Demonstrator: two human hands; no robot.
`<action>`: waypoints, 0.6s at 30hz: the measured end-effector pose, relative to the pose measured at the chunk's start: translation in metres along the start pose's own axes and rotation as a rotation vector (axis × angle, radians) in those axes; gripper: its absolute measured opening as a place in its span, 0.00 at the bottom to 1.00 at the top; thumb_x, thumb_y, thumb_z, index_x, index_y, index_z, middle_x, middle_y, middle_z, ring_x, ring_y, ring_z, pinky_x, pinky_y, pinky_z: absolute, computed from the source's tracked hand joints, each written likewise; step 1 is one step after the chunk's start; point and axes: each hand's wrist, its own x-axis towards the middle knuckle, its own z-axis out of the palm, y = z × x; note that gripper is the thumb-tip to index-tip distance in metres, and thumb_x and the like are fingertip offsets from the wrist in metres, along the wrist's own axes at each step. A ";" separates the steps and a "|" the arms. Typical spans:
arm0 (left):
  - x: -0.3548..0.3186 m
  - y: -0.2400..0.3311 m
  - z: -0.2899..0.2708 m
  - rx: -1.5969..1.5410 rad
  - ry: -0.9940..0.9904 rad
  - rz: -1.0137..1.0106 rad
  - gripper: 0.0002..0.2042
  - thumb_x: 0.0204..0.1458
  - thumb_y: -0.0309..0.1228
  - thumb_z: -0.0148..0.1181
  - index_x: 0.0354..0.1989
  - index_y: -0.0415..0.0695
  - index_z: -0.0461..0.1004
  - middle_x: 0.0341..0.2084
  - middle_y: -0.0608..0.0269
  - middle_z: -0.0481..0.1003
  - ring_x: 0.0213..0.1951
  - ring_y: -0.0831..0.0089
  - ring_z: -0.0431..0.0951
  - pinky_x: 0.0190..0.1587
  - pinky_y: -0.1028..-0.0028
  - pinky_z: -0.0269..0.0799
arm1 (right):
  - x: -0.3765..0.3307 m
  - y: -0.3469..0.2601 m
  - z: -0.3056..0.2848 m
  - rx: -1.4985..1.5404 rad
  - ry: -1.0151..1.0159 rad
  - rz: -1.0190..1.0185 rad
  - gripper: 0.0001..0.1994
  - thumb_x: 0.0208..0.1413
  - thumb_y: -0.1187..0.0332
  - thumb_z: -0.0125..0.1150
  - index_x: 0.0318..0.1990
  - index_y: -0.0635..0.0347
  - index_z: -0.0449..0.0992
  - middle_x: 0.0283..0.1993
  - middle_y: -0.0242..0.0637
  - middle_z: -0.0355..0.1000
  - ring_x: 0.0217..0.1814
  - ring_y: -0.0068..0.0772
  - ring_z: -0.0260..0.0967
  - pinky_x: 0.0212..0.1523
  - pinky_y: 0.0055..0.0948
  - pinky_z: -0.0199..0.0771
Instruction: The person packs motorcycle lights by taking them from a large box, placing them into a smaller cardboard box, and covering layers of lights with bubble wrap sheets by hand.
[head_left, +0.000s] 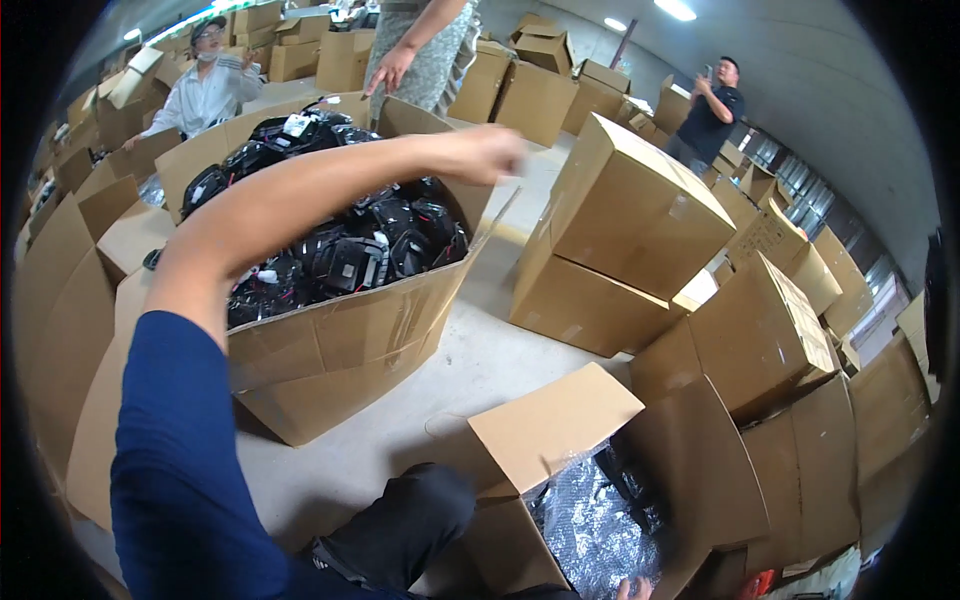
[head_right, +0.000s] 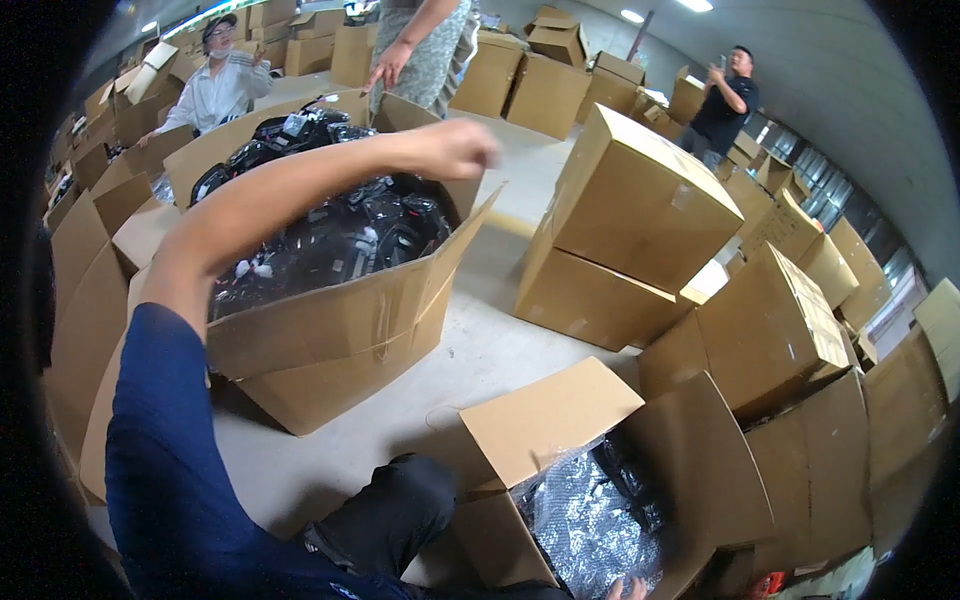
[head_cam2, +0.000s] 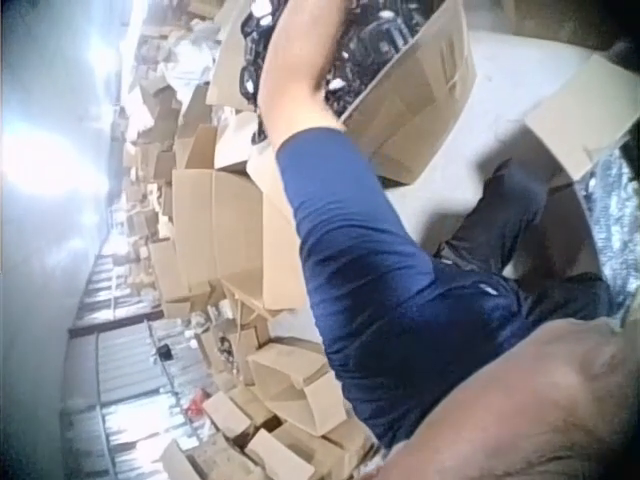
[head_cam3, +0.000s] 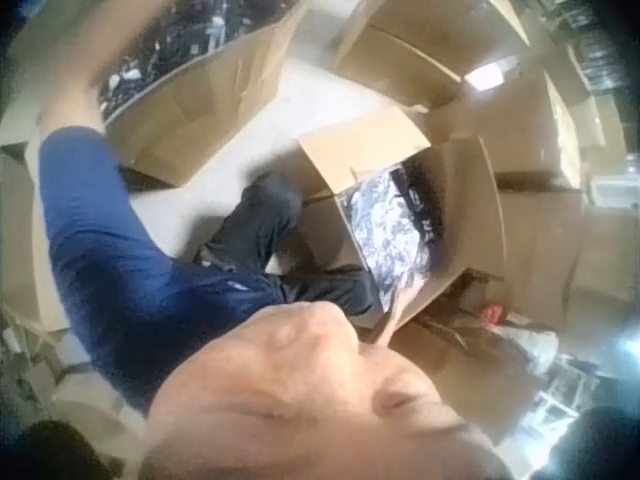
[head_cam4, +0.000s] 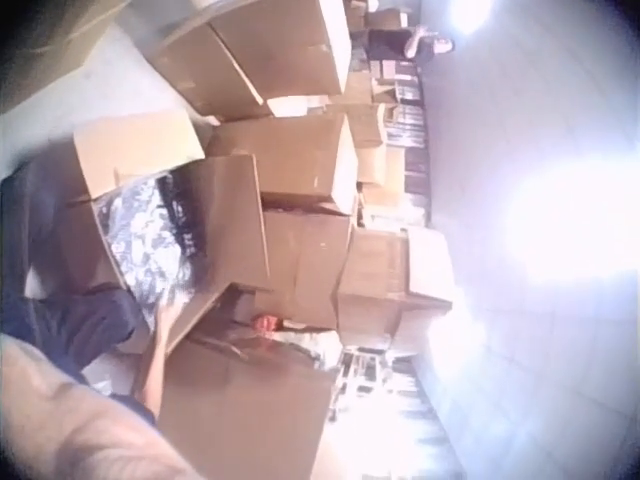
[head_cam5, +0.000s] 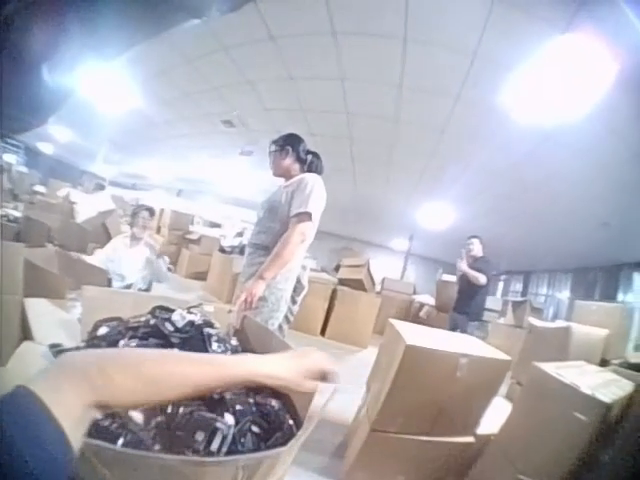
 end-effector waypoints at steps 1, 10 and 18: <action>-0.060 -0.039 0.000 0.084 -0.181 -0.223 0.18 0.42 0.19 0.59 0.46 0.36 0.78 0.37 0.45 0.78 0.45 0.52 0.79 0.48 0.58 0.76 | 0.028 -0.074 -0.005 0.033 -0.029 -0.022 0.18 0.63 0.65 0.58 0.54 0.69 0.76 0.60 0.58 0.72 0.64 0.56 0.67 0.67 0.43 0.63; -0.152 -0.098 0.069 0.582 -0.503 0.058 0.45 0.43 0.26 0.68 0.73 0.45 0.53 0.71 0.45 0.56 0.64 0.53 0.68 0.60 0.60 0.71 | -0.019 -0.145 -0.049 -0.021 -0.099 0.110 0.16 0.55 0.65 0.67 0.47 0.68 0.80 0.44 0.54 0.79 0.46 0.55 0.75 0.51 0.44 0.73; -0.159 -0.135 0.061 0.210 -0.594 -0.117 0.44 0.39 0.25 0.72 0.69 0.44 0.58 0.61 0.46 0.65 0.61 0.49 0.71 0.60 0.56 0.71 | 0.000 -0.174 -0.047 -0.096 -0.135 0.280 0.14 0.59 0.66 0.61 0.47 0.65 0.81 0.40 0.51 0.80 0.43 0.49 0.77 0.49 0.40 0.75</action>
